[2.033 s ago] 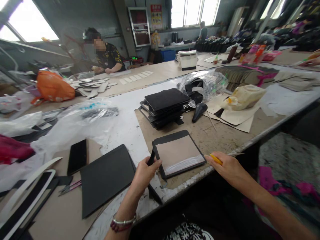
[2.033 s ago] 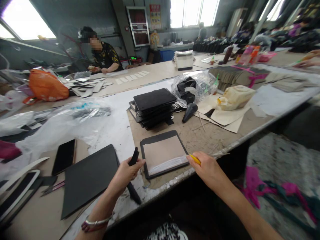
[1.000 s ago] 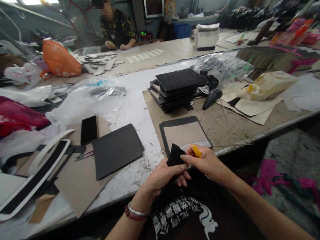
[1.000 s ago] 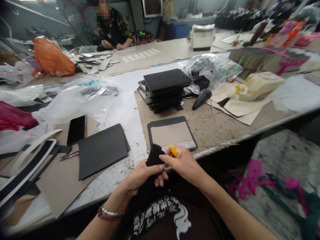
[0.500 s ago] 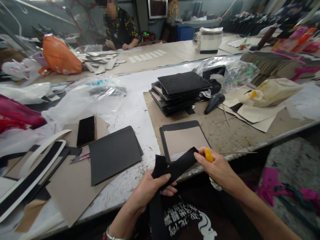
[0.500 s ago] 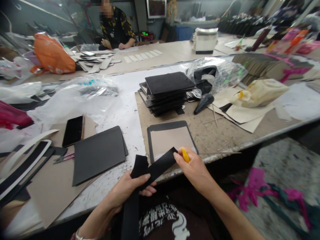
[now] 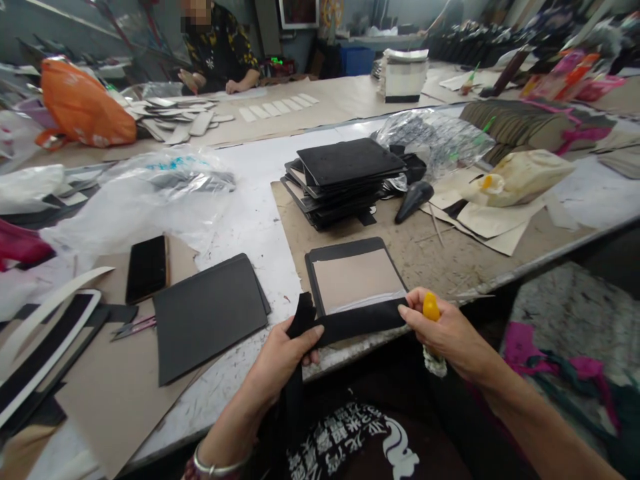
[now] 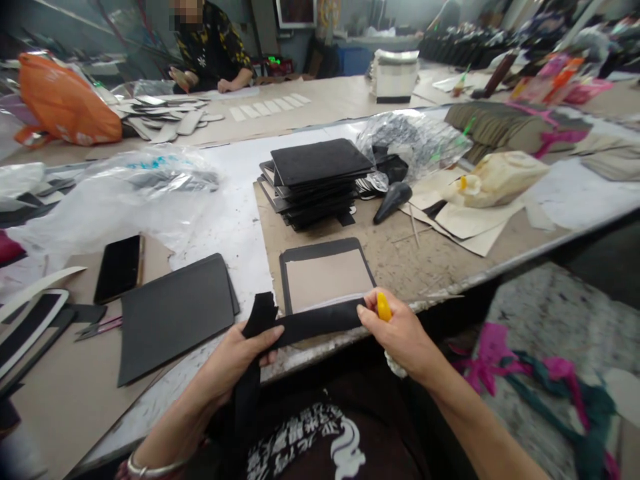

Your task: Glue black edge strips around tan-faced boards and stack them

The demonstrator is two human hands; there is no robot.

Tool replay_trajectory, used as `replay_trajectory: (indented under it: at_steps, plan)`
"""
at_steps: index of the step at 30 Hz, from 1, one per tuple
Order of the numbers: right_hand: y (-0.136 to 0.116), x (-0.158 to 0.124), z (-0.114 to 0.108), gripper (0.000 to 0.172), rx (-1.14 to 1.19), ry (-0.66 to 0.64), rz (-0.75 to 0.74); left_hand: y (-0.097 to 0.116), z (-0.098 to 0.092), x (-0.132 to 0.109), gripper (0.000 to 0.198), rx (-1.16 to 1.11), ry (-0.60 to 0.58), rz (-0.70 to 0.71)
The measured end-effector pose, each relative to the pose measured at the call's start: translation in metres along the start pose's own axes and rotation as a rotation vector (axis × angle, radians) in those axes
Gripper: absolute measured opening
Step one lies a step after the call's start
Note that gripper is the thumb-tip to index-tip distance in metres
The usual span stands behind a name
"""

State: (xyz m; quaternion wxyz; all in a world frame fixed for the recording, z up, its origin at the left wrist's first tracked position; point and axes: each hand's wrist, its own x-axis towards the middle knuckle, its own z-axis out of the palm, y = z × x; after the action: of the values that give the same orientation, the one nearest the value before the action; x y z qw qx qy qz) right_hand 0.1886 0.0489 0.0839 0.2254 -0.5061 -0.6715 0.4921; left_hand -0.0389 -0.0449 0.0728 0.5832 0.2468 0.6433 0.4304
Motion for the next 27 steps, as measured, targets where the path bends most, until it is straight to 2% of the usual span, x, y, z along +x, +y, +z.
replay_trajectory:
  at_steps: [5, 10, 16, 22, 27]
  plan:
    - [-0.012, 0.021, -0.009, 0.020, -0.226, 0.155, -0.149, 0.016, 0.004, 0.020, 0.032, 0.054, 0.085, 0.097]
    - [0.008, 0.031, -0.009, 0.018, -0.446, 0.235, -0.193, 0.017, 0.008, 0.029, 0.032, 0.114, 0.084, 0.064]
    - [0.034, 0.033, -0.010, 0.017, -0.662, 0.239, -0.170, 0.012, 0.016, 0.038, 0.029, 0.151, 0.094, 0.039]
    - [0.043, 0.036, -0.011, 0.018, -0.814, 0.244, -0.171, 0.014, 0.020, 0.040, 0.023, 0.201, 0.106, 0.040]
    - [0.048, 0.037, -0.011, 0.019, -0.818, 0.247, -0.200, 0.014, 0.019, 0.040, 0.021, 0.220, 0.088, 0.011]
